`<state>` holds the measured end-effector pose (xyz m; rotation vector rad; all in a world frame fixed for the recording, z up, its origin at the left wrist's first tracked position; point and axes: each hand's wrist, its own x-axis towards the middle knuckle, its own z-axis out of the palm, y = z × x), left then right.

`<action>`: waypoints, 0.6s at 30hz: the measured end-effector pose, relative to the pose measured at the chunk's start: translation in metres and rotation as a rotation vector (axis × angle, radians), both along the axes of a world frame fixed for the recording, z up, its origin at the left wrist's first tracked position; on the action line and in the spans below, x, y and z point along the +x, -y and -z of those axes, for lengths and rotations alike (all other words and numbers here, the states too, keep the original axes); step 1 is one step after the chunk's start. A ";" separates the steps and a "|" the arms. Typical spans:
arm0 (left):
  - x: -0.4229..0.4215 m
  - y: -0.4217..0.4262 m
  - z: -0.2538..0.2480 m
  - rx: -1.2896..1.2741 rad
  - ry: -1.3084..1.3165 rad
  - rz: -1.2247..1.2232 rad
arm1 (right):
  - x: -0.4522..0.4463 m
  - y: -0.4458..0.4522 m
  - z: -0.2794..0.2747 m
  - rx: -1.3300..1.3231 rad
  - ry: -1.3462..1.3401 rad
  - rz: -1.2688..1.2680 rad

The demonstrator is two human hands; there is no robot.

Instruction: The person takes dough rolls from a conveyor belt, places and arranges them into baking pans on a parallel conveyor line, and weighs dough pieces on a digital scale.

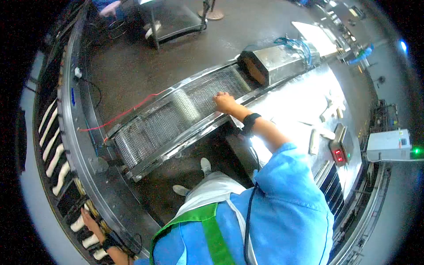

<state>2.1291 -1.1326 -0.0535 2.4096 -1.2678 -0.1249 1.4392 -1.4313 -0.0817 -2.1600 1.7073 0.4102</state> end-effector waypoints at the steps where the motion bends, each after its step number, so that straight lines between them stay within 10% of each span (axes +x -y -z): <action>1: 0.018 0.012 0.012 0.056 -0.209 -0.044 | -0.012 0.004 0.001 -0.073 -0.014 0.061; 7: 0.070 -0.027 0.020 0.477 -0.109 0.038 | -0.068 0.022 -0.013 -0.202 -0.219 0.125; 9: 0.076 -0.057 0.033 0.388 0.025 -0.010 | -0.081 0.035 -0.005 -0.250 -0.282 0.159; 10: 0.060 -0.062 0.026 -0.068 -0.525 -0.085 | -0.084 0.041 -0.007 -0.269 -0.314 0.180; 18: -0.080 -0.057 -0.050 -0.056 -0.511 -0.217 | -0.125 0.087 0.027 -0.498 -0.479 0.107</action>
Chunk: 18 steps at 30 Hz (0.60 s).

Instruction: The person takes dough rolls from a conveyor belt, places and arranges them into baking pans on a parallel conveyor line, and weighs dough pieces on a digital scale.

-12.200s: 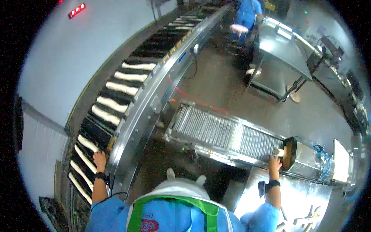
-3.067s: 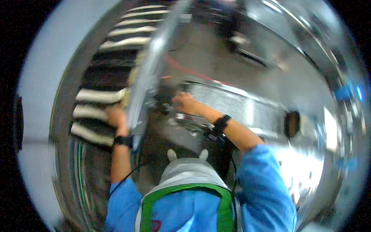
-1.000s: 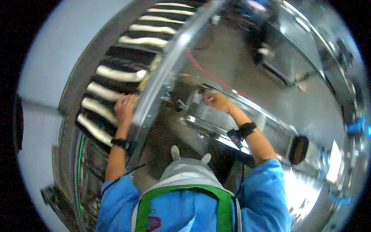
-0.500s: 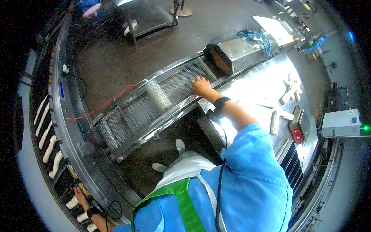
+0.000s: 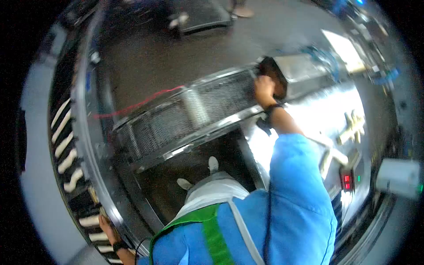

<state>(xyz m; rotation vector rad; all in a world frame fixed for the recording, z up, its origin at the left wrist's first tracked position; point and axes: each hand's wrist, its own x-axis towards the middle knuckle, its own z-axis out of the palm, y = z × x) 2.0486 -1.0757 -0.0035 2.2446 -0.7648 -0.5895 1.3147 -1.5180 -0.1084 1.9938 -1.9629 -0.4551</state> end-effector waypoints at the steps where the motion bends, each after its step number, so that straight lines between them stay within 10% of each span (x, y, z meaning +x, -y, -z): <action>1: -0.034 0.018 -0.024 0.095 0.116 0.007 | -0.001 0.014 0.001 0.103 -0.023 0.139; 4: -0.063 0.030 -0.034 -0.013 -0.103 -0.038 | -0.023 0.034 0.015 -0.092 0.163 -0.063; 6: -0.021 -0.003 0.014 0.139 0.272 0.028 | -0.047 0.052 0.032 0.087 -0.051 -0.377; 11: -0.051 0.025 0.008 0.219 0.520 -0.003 | 0.012 0.081 -0.091 0.284 0.217 -0.195; 15: -0.047 0.015 0.014 0.104 0.521 -0.002 | 0.025 0.088 -0.165 0.048 1.120 -0.510; 18: -0.043 0.015 0.015 0.103 0.537 0.045 | 0.163 0.031 -0.291 0.367 1.282 -0.379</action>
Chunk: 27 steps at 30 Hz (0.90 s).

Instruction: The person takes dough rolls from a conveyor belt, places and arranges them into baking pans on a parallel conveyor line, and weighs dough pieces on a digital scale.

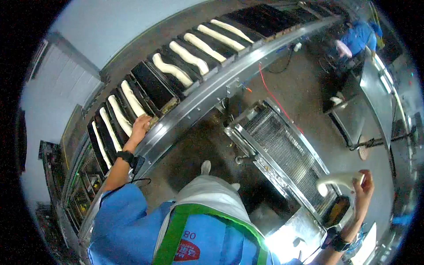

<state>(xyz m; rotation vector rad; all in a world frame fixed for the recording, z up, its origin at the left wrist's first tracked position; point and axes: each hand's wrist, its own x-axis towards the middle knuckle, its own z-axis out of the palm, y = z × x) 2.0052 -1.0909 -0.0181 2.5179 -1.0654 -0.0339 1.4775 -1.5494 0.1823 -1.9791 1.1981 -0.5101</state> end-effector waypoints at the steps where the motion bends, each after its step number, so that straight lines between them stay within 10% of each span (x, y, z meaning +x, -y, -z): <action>1: 0.003 0.000 0.001 0.020 0.006 0.013 | 0.027 -0.010 -0.018 -0.065 0.098 -0.048; 12: -0.002 0.000 -0.022 -0.129 -0.119 -0.098 | 0.361 -0.120 -0.048 0.069 0.640 -0.656; 18: -0.001 0.027 -0.049 -0.227 0.117 -0.361 | 0.449 -0.152 0.102 -0.310 0.071 -1.451; 27: 0.056 0.106 -0.047 0.025 0.226 -0.259 | 0.418 -0.036 0.168 -0.091 -0.159 -1.377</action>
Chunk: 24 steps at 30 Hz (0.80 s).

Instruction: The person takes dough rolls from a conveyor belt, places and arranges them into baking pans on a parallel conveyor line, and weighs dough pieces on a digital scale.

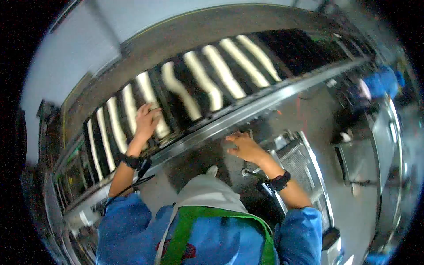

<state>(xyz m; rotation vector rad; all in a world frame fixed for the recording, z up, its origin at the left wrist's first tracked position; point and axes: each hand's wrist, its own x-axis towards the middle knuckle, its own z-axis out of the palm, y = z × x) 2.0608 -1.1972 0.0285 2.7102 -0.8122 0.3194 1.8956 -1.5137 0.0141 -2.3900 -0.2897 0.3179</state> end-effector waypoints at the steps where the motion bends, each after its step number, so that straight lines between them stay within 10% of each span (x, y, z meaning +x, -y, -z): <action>1: 0.005 0.022 -0.007 0.021 -0.004 0.010 | -0.012 0.021 0.012 0.032 0.006 0.039; 9: 0.041 0.233 0.021 0.101 -0.076 0.443 | -0.127 0.128 0.058 0.084 -0.062 0.501; 21: 0.036 0.438 0.083 0.239 0.114 0.611 | -0.331 0.052 0.102 0.060 -0.201 1.192; 24: 0.085 0.459 0.147 -0.236 -0.203 0.648 | -0.369 0.019 0.125 0.224 -0.019 1.543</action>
